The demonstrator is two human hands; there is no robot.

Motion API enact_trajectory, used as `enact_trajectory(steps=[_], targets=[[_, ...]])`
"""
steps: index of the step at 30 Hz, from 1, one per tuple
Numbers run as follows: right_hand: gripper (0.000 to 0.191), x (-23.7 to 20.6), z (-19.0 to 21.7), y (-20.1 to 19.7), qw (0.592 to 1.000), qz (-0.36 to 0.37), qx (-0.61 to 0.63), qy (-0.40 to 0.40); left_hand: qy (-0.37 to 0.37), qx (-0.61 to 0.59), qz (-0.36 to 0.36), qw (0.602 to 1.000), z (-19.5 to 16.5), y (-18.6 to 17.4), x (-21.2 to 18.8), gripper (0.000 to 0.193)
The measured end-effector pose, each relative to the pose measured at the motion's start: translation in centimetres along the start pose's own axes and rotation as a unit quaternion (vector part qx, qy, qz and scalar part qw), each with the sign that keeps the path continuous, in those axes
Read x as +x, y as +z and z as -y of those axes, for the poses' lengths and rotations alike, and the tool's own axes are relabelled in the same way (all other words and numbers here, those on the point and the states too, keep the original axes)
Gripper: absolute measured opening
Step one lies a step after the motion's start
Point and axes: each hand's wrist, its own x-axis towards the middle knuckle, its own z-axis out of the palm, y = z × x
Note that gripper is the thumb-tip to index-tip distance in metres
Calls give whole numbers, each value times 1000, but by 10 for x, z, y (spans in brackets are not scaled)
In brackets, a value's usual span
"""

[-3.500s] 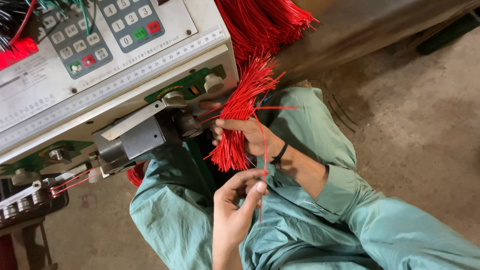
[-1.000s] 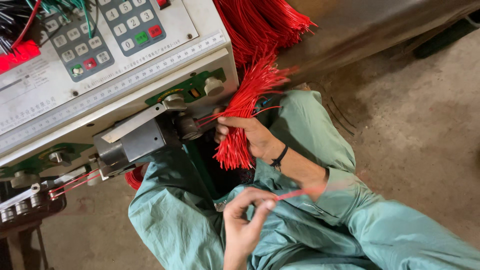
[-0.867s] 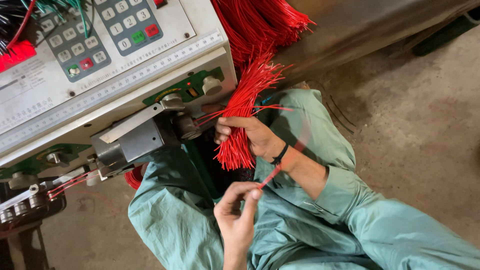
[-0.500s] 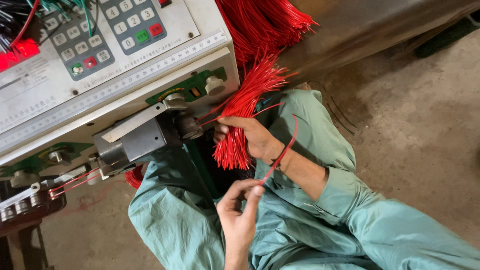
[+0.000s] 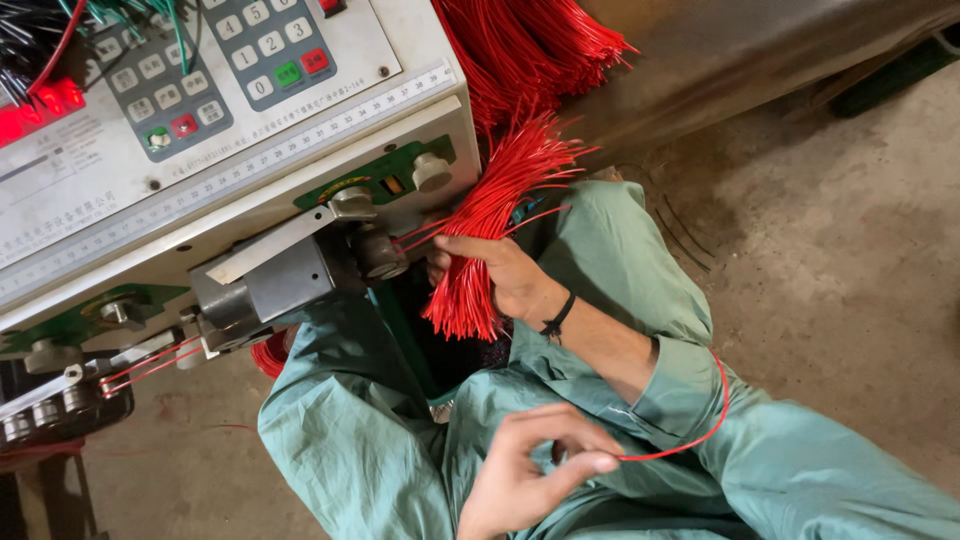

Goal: The person sits on the floor in front of an automatic wire cutting and stripping machine, feeding bundles of red insulated wire into the machine's guide. The machine cuts the wire into short lengths, and the person gathers the cut pieces into a growing bundle, occasionally clearing trimmed scraps from the collection area.

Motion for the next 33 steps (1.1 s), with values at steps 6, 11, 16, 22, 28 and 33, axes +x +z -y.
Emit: enact_trajectory(steps=[6,11,16,22,28,33], targets=[[15,-3,-2,-11,997,76,7,-5,32,-99,-446,889,7,-36,16,7],[18,2,-9,-24,993,-61,-80,-62,67,-47,-513,854,5,-67,35,13],[16,9,-21,-51,997,-56,36,30,59,-2,-545,836,-3,-68,40,13],[18,-7,-4,-30,997,75,-26,-9,81,133,-529,834,-5,-69,47,14],[17,-3,4,-5,995,-87,-51,-23,14,111,-502,858,0,-67,50,16],[30,0,-9,-16,999,21,-22,-36,9,108,-489,865,6,-71,50,16]])
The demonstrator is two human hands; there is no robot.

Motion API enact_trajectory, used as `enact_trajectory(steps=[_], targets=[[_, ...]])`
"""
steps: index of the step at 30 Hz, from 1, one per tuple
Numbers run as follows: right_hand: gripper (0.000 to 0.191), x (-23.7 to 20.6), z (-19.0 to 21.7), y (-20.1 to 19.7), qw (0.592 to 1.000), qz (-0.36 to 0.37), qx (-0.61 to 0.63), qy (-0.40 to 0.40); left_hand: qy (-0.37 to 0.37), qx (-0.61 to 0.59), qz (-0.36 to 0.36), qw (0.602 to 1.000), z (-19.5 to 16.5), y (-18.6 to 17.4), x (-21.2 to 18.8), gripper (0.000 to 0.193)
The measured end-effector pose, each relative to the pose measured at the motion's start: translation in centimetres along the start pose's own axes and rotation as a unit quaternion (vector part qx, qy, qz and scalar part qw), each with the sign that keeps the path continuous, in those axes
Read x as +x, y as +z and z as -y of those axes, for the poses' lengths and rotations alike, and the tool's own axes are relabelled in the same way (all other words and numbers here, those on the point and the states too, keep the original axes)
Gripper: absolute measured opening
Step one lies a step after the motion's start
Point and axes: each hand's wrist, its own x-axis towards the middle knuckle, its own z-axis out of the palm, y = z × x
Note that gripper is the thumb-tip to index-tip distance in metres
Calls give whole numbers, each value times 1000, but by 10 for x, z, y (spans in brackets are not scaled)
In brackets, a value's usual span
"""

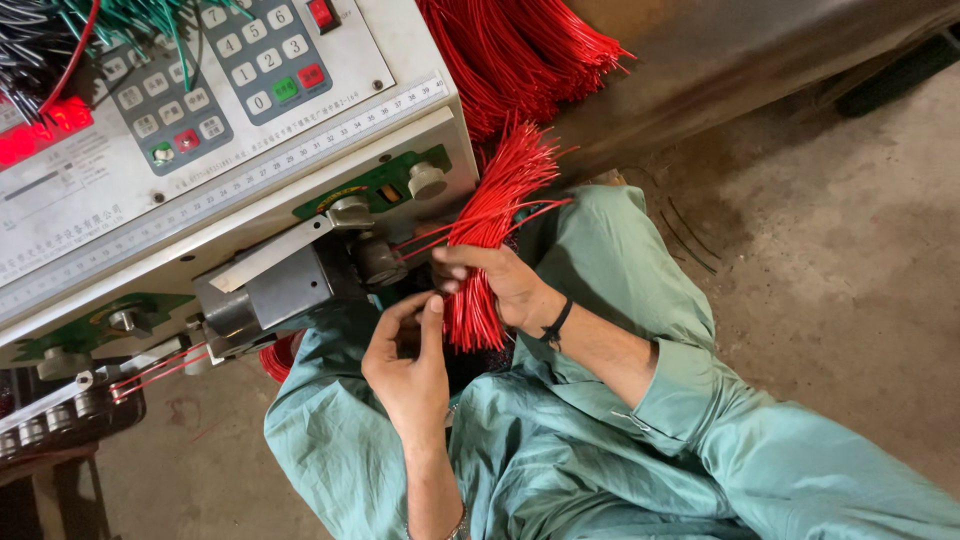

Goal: The person sits on the floor in front of an automatic wire cutting and stripping machine, feeding bundles of red insulated wire into the machine's guide. The machine cuts the wire into short lengths, and the person gathers the cut pieces into a growing bundle, occasionally clearing trimmed scraps from the collection area.

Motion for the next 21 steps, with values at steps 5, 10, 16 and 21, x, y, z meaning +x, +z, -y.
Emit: enact_trajectory(steps=[5,10,16,21], targets=[[20,-4,12,6,996,-73,-20,37,-11,-44,9,999,16,-3,-7,16],[22,0,17,17,986,-157,-14,55,-112,-212,-7,971,65,-13,-8,23],[12,1,4,7,997,11,48,52,-334,-545,-3,769,133,4,-10,25],[21,-2,9,9,998,-37,24,37,-432,-451,3,781,164,28,-25,19]])
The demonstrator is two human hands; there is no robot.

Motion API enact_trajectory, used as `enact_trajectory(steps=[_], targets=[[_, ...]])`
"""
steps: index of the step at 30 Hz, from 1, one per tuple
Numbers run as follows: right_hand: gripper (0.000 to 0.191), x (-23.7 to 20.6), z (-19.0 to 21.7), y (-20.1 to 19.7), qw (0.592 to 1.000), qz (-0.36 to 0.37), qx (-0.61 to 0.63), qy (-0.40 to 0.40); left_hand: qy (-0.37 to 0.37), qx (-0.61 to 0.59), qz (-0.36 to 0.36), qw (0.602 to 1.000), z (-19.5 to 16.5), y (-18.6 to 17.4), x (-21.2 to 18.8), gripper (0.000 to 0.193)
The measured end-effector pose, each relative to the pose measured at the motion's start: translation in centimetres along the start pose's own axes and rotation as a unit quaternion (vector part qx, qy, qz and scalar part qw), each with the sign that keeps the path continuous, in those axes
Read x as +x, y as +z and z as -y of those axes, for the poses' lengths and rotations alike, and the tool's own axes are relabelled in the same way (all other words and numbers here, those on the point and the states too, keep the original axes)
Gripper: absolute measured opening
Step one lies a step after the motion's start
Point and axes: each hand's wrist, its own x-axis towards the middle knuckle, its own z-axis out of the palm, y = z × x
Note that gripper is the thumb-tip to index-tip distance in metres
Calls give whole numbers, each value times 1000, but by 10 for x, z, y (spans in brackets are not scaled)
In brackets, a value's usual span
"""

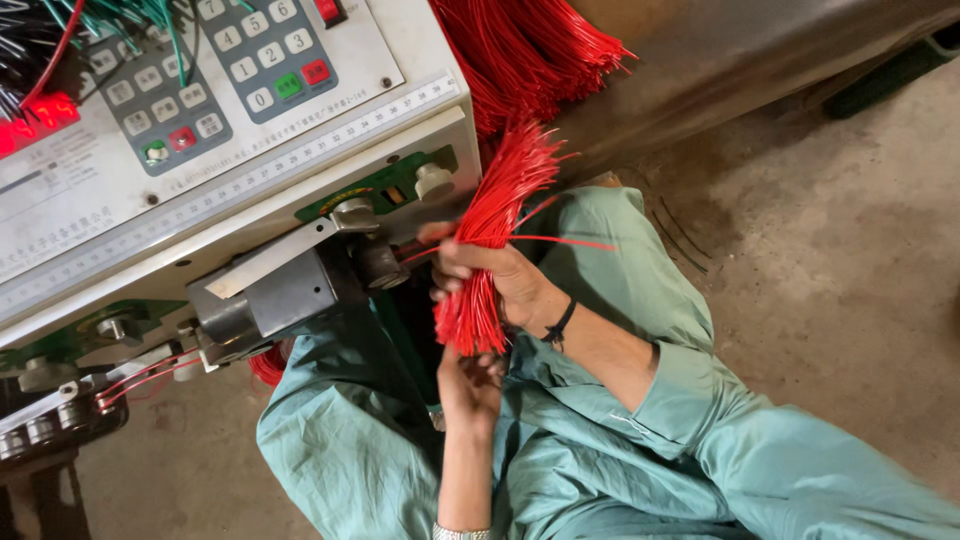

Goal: The person sits on the floor in front of an automatic wire cutting and stripping machine, feeding bundles of red insulated wire into the machine's guide. The machine cuts the wire into short lengths, and the person gathers the cut pieces into a growing bundle, occasionally clearing trimmed scraps from the collection area.

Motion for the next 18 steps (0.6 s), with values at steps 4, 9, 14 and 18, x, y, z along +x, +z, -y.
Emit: enact_trajectory(steps=[4,9,14,18], targets=[[21,4,3,7,989,-147,9,3,12,31,119,992,12,-11,18,17],[25,9,-8,8,999,-25,43,11,6,52,47,998,17,-13,32,22],[30,2,-4,3,999,29,21,10,18,83,45,995,16,-5,26,26],[24,1,3,0,995,-93,-22,-22,5,72,98,993,19,-11,28,23]])
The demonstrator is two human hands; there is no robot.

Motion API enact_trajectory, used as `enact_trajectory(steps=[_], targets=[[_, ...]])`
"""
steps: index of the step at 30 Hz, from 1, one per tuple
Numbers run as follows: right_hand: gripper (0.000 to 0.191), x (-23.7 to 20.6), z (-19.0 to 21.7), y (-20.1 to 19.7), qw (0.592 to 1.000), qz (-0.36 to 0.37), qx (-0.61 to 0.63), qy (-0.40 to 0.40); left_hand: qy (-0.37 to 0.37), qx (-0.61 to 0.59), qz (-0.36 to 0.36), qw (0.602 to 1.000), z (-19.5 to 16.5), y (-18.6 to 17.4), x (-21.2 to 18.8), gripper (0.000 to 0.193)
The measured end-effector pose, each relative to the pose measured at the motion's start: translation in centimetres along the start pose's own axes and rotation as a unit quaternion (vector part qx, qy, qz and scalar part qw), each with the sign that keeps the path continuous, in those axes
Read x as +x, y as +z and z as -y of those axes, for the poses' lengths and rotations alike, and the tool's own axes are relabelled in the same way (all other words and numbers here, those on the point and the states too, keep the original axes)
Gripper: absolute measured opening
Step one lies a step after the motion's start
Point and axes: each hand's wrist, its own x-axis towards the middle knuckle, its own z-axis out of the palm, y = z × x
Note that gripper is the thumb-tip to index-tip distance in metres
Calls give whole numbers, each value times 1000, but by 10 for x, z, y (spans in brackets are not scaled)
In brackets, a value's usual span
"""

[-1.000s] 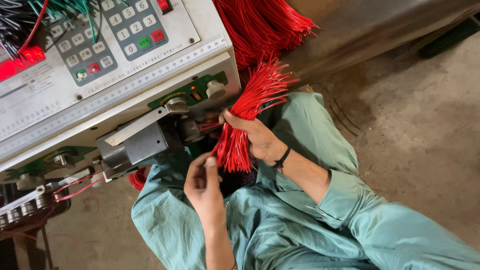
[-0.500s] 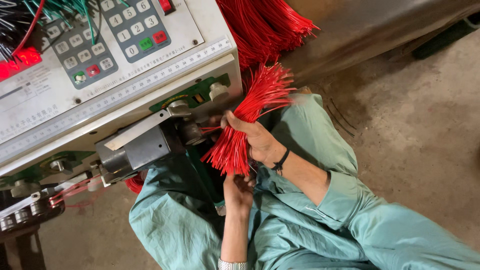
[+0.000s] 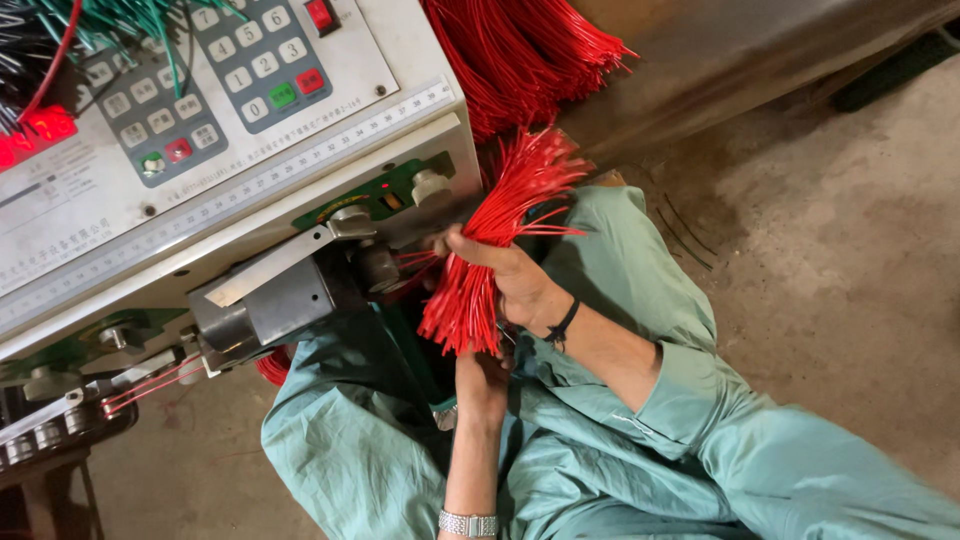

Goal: The person sits on the floor in front of an automatic wire cutting and stripping machine, feeding bundles of red insulated wire into the machine's guide. The machine cuts the wire into short lengths, and the person gathers the cut pieces into a growing bundle, occasionally clearing trimmed scraps from the collection area.

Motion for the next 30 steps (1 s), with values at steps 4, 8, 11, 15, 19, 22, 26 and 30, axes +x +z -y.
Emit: enact_trajectory(steps=[4,8,11,15,19,22,26,30], targets=[[21,5,-7,-5,999,-25,26,9,-23,4,-9,1000,9,-12,5,22],[17,10,-20,-12,995,84,47,25,-25,10,-24,999,17,-15,8,22],[30,5,-18,-14,990,137,34,14,-23,12,-11,1000,19,-13,8,24],[21,-1,-8,-7,998,54,-20,-8,-36,83,-19,996,19,-13,6,28],[23,5,-8,-3,1000,-28,5,-12,110,405,57,906,31,-4,-3,32],[18,10,-16,-5,999,12,46,14,49,615,41,786,41,10,-13,45],[24,4,-16,-8,986,165,17,18,104,640,104,754,32,26,-28,41],[20,-1,-4,-1,993,117,17,22,118,636,101,756,16,36,-31,45]])
